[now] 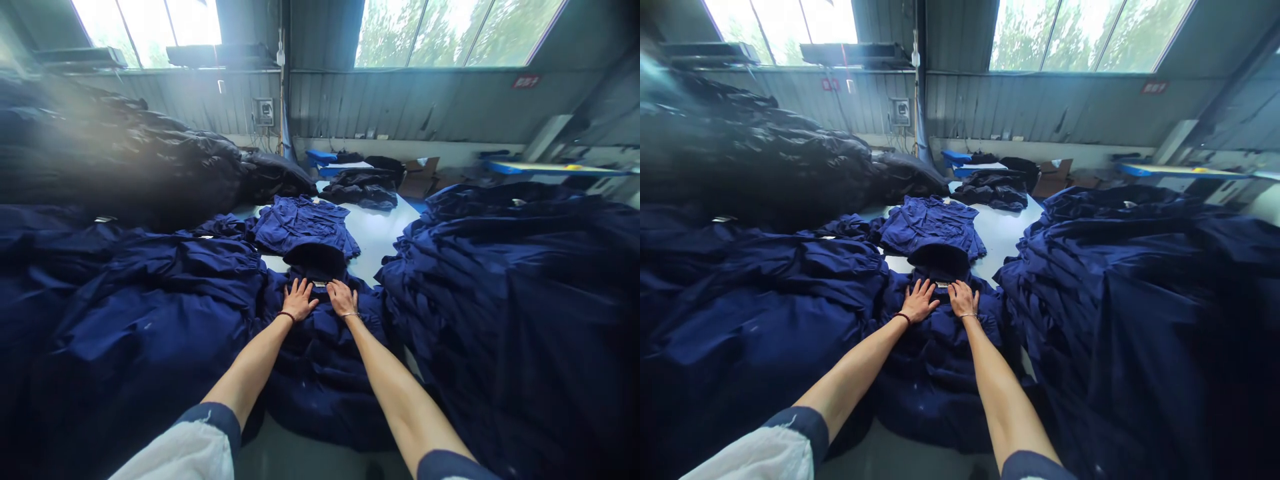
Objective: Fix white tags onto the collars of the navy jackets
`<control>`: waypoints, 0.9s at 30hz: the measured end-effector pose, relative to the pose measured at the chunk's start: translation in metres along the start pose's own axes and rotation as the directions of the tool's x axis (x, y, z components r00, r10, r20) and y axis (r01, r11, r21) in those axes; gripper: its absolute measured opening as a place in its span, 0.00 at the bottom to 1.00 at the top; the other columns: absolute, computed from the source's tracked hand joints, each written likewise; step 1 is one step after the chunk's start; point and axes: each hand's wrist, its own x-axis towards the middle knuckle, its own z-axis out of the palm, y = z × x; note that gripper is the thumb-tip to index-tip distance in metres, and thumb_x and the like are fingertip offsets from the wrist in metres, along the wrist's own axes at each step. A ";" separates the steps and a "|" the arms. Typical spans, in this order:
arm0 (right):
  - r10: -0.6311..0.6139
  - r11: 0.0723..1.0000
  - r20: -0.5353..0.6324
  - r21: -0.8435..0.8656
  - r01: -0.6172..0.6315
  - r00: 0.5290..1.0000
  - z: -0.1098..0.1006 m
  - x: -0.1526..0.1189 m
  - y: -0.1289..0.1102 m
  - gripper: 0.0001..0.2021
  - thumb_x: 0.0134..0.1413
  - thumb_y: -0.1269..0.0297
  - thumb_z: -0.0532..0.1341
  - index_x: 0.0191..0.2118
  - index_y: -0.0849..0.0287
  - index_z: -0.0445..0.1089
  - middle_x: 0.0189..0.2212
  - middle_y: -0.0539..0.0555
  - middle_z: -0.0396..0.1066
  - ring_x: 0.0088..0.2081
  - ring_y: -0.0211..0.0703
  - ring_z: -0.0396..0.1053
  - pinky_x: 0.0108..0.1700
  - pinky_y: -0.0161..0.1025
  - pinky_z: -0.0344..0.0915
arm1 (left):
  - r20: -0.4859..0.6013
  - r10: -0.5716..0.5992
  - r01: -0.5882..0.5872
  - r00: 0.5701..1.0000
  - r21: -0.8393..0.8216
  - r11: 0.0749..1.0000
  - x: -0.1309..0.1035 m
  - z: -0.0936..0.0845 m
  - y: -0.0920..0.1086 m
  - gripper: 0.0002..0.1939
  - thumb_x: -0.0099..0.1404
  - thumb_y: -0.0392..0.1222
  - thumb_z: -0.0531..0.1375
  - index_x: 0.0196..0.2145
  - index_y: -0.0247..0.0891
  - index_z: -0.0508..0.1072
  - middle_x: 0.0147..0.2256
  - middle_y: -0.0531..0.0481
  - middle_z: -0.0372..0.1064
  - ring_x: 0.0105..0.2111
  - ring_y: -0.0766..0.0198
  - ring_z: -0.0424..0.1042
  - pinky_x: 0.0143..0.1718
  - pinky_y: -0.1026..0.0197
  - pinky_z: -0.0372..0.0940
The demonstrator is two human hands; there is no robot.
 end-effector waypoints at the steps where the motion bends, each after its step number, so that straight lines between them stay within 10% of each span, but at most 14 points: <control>1: 0.033 0.999 -0.014 0.018 -0.032 0.999 -0.002 -0.001 -0.002 0.24 0.69 0.55 0.38 0.58 0.46 0.66 0.65 0.49 0.57 0.64 0.45 0.53 0.66 0.56 0.44 | 0.009 0.006 -0.006 1.000 0.003 1.000 -0.003 0.000 0.001 0.34 0.71 0.59 0.42 0.69 0.45 0.47 0.71 0.47 0.35 0.70 0.47 0.33 0.65 0.33 0.38; 6: 0.183 0.983 -0.029 0.022 -0.183 0.983 -0.012 0.012 -0.018 0.18 0.64 0.56 0.47 0.48 0.46 0.73 0.57 0.53 0.65 0.57 0.52 0.59 0.57 0.55 0.54 | 0.085 0.041 -0.044 0.996 0.032 0.999 -0.002 -0.016 0.003 0.34 0.69 0.61 0.45 0.67 0.45 0.53 0.70 0.44 0.38 0.69 0.44 0.38 0.62 0.31 0.46; 13: 0.202 0.979 -0.065 0.036 -0.200 0.977 -0.011 0.029 -0.015 0.15 0.59 0.55 0.55 0.50 0.41 0.71 0.52 0.54 0.67 0.54 0.55 0.60 0.52 0.58 0.56 | -0.082 -0.090 0.091 0.993 0.010 0.996 0.034 -0.046 0.005 0.27 0.74 0.51 0.41 0.44 0.40 0.77 0.49 0.42 0.72 0.52 0.52 0.67 0.55 0.46 0.59; 19: 0.184 0.981 -0.151 0.084 -0.173 0.971 0.002 0.027 -0.009 0.12 0.61 0.55 0.56 0.46 0.40 0.75 0.51 0.52 0.67 0.53 0.52 0.59 0.56 0.56 0.50 | -0.145 -0.096 0.084 0.985 -0.085 0.993 0.058 -0.028 -0.003 0.17 0.68 0.47 0.57 0.54 0.45 0.72 0.51 0.46 0.68 0.51 0.56 0.66 0.51 0.58 0.63; 27: 0.130 0.987 -0.307 0.134 -0.093 0.943 0.009 0.024 -0.013 0.11 0.61 0.62 0.55 0.39 0.50 0.75 0.52 0.55 0.68 0.55 0.52 0.58 0.57 0.51 0.47 | -0.262 -0.122 0.074 0.957 -0.184 0.980 0.058 -0.010 -0.002 0.09 0.67 0.42 0.57 0.42 0.45 0.77 0.54 0.46 0.64 0.55 0.54 0.60 0.50 0.55 0.62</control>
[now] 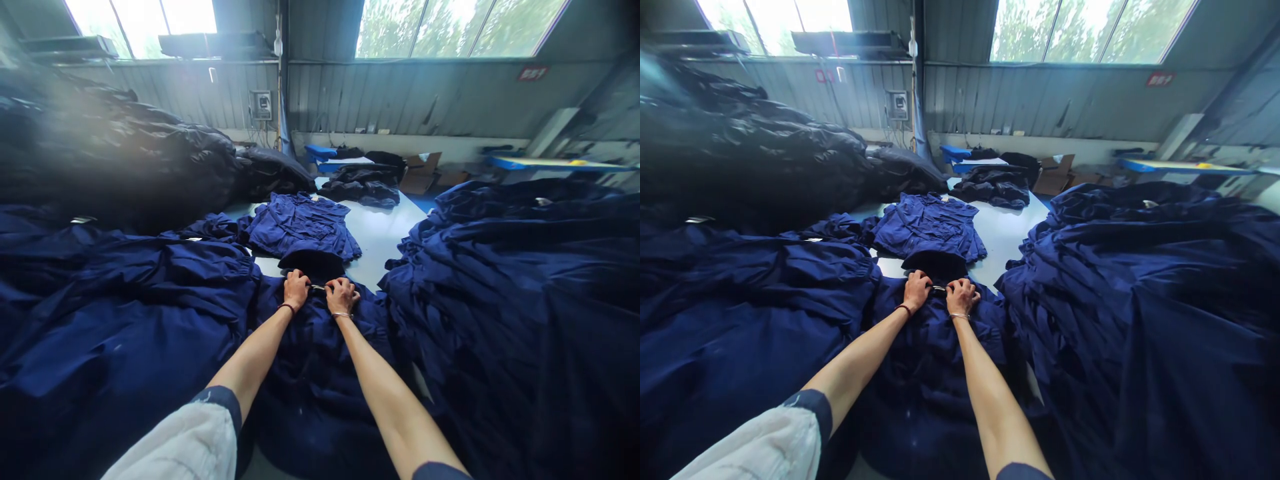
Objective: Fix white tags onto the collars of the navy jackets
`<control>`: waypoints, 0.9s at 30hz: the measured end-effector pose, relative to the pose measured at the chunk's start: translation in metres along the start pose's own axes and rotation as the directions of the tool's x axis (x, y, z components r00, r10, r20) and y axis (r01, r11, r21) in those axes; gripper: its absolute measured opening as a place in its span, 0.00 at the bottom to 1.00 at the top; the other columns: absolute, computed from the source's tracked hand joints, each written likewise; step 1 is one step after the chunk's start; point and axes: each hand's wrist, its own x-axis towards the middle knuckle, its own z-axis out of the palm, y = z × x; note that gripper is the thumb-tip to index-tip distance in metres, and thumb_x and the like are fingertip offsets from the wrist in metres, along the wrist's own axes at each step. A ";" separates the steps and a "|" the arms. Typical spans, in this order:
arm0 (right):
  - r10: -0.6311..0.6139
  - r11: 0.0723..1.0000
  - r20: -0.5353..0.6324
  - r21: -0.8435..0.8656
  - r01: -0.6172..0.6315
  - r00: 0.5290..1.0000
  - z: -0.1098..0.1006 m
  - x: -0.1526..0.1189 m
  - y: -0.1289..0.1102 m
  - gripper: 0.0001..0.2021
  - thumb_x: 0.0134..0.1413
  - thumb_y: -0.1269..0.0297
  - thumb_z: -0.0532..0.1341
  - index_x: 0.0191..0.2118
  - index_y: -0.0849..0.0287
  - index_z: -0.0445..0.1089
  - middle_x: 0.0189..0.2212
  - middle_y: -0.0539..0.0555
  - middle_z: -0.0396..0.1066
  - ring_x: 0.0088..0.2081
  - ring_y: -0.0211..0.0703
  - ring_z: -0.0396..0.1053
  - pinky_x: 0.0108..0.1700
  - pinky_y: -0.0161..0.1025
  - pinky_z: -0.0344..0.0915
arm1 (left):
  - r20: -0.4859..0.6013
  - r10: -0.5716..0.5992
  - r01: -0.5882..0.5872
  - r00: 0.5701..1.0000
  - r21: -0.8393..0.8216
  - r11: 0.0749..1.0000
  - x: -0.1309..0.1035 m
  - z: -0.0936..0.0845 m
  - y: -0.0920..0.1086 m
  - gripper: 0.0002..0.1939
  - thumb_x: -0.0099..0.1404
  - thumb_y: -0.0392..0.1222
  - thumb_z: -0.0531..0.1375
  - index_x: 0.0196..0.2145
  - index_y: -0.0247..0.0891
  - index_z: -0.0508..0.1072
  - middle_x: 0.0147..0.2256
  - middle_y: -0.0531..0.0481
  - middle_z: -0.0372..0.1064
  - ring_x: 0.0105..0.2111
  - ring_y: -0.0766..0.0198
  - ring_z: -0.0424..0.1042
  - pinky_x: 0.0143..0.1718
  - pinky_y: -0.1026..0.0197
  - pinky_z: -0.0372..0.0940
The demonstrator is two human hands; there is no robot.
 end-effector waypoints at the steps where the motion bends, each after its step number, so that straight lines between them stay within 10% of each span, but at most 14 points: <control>1: -0.032 0.999 -0.032 0.021 0.032 0.999 0.001 -0.001 0.001 0.11 0.61 0.63 0.54 0.39 0.51 0.74 0.53 0.55 0.68 0.55 0.51 0.58 0.58 0.51 0.45 | -0.042 0.016 -0.017 0.999 -0.022 1.000 -0.001 0.001 0.000 0.09 0.68 0.41 0.57 0.42 0.44 0.76 0.55 0.46 0.64 0.56 0.54 0.59 0.51 0.55 0.61; 9: -0.057 0.949 -0.100 0.302 0.085 0.993 0.018 0.007 0.018 0.12 0.61 0.60 0.50 0.40 0.55 0.69 0.38 0.53 0.75 0.43 0.45 0.68 0.60 0.48 0.45 | -0.156 0.059 -0.112 0.986 -0.356 0.928 -0.005 0.011 -0.006 0.10 0.66 0.35 0.56 0.41 0.44 0.74 0.39 0.52 0.75 0.44 0.60 0.70 0.56 0.50 0.52; 16: -0.065 0.885 0.016 0.462 0.050 0.998 0.017 0.014 0.025 0.15 0.60 0.53 0.51 0.40 0.50 0.74 0.36 0.48 0.77 0.43 0.44 0.69 0.61 0.51 0.45 | -0.068 0.066 -0.095 0.995 -0.743 0.663 0.007 0.022 -0.025 0.15 0.58 0.33 0.58 0.41 0.42 0.78 0.38 0.54 0.77 0.40 0.62 0.73 0.52 0.59 0.61; 27: -0.134 0.843 0.059 0.532 0.082 0.989 0.013 0.013 0.029 0.18 0.53 0.43 0.57 0.37 0.46 0.78 0.37 0.47 0.79 0.47 0.49 0.70 0.65 0.55 0.41 | 0.024 0.045 -0.003 0.999 -0.852 0.523 0.006 0.018 -0.025 0.12 0.57 0.47 0.63 0.36 0.38 0.80 0.37 0.49 0.78 0.40 0.60 0.73 0.47 0.61 0.65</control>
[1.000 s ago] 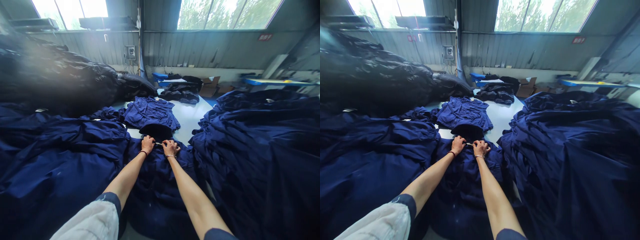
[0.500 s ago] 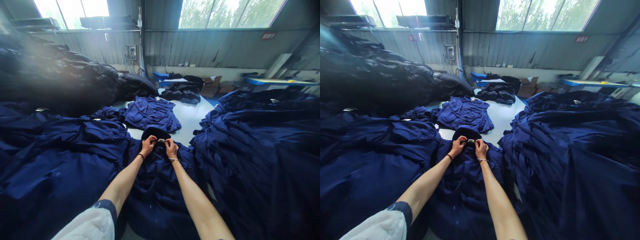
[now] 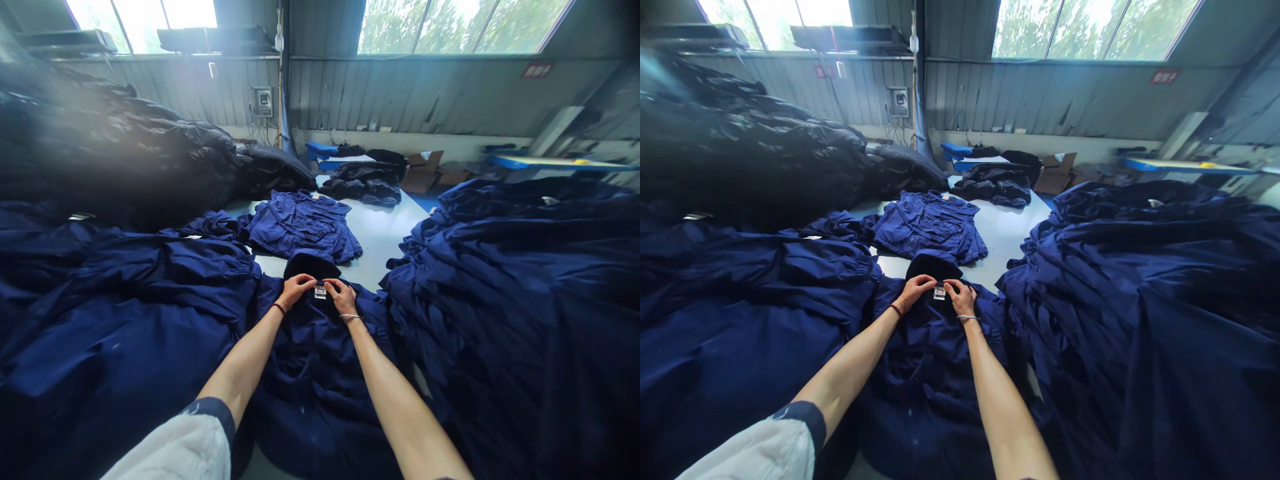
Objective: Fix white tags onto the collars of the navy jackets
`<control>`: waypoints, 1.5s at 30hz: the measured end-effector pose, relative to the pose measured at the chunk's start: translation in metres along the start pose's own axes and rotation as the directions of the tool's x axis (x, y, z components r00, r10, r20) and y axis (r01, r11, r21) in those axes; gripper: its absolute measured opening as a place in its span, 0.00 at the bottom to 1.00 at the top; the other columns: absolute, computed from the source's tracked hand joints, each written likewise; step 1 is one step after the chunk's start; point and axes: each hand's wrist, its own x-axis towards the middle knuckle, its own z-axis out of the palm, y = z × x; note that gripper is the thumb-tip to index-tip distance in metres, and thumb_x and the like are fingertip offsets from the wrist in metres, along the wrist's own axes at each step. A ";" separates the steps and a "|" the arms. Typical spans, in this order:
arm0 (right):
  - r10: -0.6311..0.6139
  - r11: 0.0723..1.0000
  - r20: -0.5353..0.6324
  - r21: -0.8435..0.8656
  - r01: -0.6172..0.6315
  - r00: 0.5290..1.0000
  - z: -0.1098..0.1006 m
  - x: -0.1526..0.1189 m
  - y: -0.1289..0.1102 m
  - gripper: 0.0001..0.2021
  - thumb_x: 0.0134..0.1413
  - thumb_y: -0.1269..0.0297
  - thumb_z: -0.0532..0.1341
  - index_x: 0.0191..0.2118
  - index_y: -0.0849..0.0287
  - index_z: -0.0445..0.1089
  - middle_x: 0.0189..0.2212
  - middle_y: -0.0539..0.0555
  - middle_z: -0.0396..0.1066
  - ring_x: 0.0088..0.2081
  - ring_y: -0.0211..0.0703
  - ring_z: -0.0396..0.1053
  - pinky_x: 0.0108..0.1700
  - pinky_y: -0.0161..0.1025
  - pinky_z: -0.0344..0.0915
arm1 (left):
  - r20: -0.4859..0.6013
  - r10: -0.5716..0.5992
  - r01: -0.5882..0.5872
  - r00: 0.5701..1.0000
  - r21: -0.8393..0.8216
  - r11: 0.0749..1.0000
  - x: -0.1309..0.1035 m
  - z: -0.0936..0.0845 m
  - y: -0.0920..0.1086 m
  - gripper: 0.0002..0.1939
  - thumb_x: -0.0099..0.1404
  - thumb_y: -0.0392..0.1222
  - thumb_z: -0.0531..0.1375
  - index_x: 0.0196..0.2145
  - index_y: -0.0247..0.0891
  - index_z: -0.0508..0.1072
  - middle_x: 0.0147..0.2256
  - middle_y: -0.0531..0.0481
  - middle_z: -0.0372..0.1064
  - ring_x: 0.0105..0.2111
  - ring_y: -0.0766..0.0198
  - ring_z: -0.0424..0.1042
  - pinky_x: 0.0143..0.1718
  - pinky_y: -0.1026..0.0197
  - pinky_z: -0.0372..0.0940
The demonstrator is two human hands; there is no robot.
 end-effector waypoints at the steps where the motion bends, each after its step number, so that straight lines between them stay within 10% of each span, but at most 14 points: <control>1: -0.002 1.000 -0.004 0.009 0.002 1.000 0.000 0.000 0.001 0.18 0.53 0.43 0.57 0.37 0.46 0.78 0.36 0.47 0.79 0.46 0.49 0.71 0.65 0.55 0.41 | -0.001 0.017 -0.017 1.000 -0.007 1.000 0.000 0.000 0.000 0.13 0.56 0.48 0.65 0.35 0.38 0.80 0.37 0.49 0.77 0.41 0.60 0.73 0.48 0.61 0.65; 10: -0.006 0.997 -0.002 0.076 0.006 1.000 0.002 0.005 0.012 0.21 0.51 0.40 0.58 0.36 0.49 0.79 0.33 0.49 0.79 0.40 0.47 0.73 0.55 0.45 0.61 | 0.017 0.046 -0.043 0.999 -0.118 0.992 0.000 0.000 0.001 0.15 0.53 0.49 0.68 0.34 0.36 0.78 0.37 0.47 0.76 0.40 0.60 0.73 0.49 0.58 0.64; 28: -0.021 0.992 0.027 0.122 0.018 0.999 0.002 0.003 0.014 0.19 0.51 0.43 0.59 0.39 0.50 0.78 0.36 0.49 0.79 0.43 0.46 0.73 0.55 0.45 0.61 | 0.064 -0.007 0.022 0.998 -0.230 0.973 -0.003 -0.003 0.006 0.19 0.54 0.55 0.67 0.34 0.37 0.72 0.41 0.48 0.76 0.39 0.62 0.73 0.46 0.60 0.65; 45: -0.053 0.961 0.022 0.274 0.045 0.998 0.003 0.007 0.020 0.22 0.51 0.43 0.59 0.39 0.56 0.78 0.37 0.53 0.78 0.41 0.47 0.72 0.49 0.44 0.66 | 0.015 0.041 -0.043 0.999 0.108 0.993 -0.003 -0.003 0.008 0.17 0.60 0.54 0.63 0.26 0.38 0.81 0.55 0.44 0.68 0.56 0.52 0.66 0.62 0.55 0.53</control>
